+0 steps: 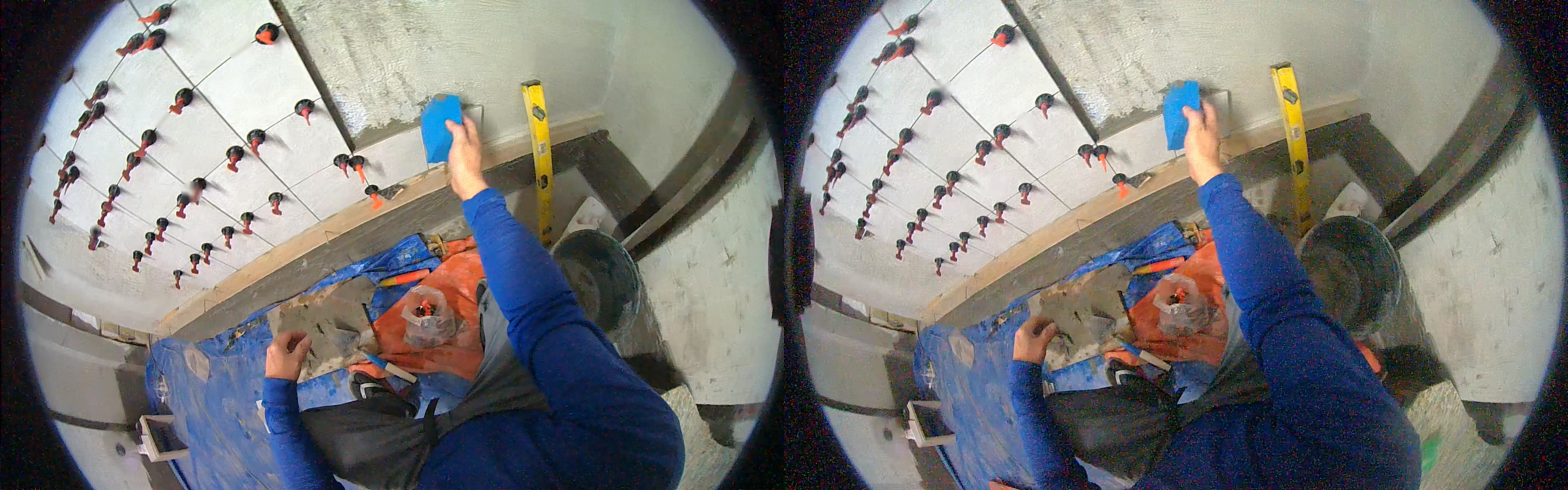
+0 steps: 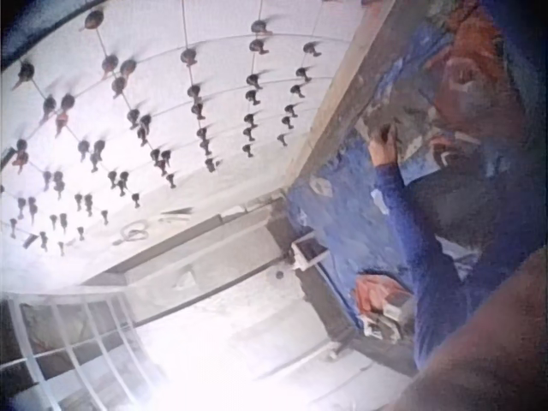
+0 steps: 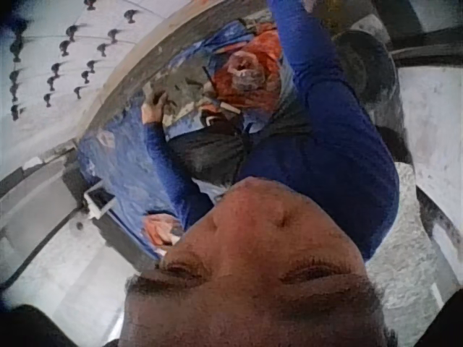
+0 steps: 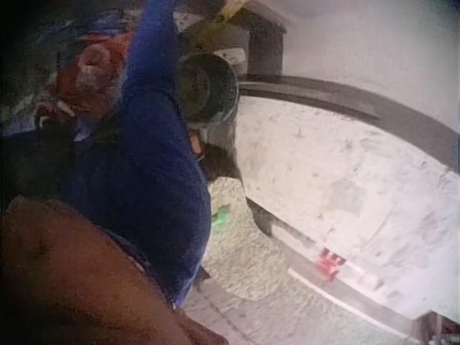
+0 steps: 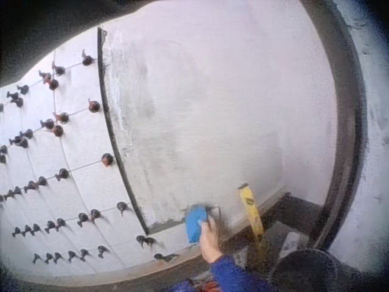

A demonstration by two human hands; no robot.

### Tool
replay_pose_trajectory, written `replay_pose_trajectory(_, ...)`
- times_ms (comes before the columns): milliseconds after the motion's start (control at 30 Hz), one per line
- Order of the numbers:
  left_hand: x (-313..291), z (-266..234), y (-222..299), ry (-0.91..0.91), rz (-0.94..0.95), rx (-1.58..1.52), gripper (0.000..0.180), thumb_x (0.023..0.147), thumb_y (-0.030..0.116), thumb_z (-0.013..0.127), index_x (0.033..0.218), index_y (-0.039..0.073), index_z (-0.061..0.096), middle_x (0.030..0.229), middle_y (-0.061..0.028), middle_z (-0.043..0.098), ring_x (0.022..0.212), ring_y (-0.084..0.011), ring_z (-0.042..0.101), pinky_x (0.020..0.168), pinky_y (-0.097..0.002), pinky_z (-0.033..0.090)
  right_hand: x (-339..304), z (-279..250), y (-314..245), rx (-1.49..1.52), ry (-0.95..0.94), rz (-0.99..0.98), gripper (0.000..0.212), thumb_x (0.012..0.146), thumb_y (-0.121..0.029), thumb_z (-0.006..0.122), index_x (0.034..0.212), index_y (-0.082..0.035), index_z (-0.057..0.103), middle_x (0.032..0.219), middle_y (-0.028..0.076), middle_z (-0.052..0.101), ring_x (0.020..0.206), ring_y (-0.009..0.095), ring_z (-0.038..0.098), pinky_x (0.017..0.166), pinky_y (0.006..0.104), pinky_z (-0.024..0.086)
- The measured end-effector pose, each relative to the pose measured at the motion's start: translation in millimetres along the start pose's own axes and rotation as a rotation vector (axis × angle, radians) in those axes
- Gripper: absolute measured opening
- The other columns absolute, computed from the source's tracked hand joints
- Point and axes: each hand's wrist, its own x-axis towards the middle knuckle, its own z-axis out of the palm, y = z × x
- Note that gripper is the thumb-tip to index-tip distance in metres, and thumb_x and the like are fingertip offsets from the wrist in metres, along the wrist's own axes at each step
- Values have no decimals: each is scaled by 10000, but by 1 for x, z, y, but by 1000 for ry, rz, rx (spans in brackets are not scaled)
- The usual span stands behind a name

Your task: The person applies adhesive to a wall using a notched trowel, places a tile, and secures it with tile leveling clips. They then use a spirit level to check alignment and clean excess adhesive with a sponge.

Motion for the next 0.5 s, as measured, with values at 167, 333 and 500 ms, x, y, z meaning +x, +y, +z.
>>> replay_pose_trajectory(167,-2,1,-1,7,-14,-32,291,880,213,736,1065,-11,727,996,-137,747,882,-201,714,816,-339,556,-32,30,32,-133,-100,-37,605,961,-324,597,1453,-14,431,1341,180,572,1199,277,554,1041,380,420)
replay_pose_trajectory(333,-2,1,-3,13,21,-21,282,887,197,733,1083,-5,724,978,-128,747,880,-197,715,809,-333,562,-50,42,43,-180,-285,-33,557,981,-304,580,1438,-9,458,1338,149,575,1215,239,534,1061,356,401)
replay_pose_trajectory(500,0,0,0,7,23,-25,274,893,199,733,1078,-3,720,954,-128,747,858,-191,716,791,-331,562,-57,39,35,-110,-309,63,553,947,-330,596,1392,-16,499,1238,138,630,1137,249,588,1002,381,454)
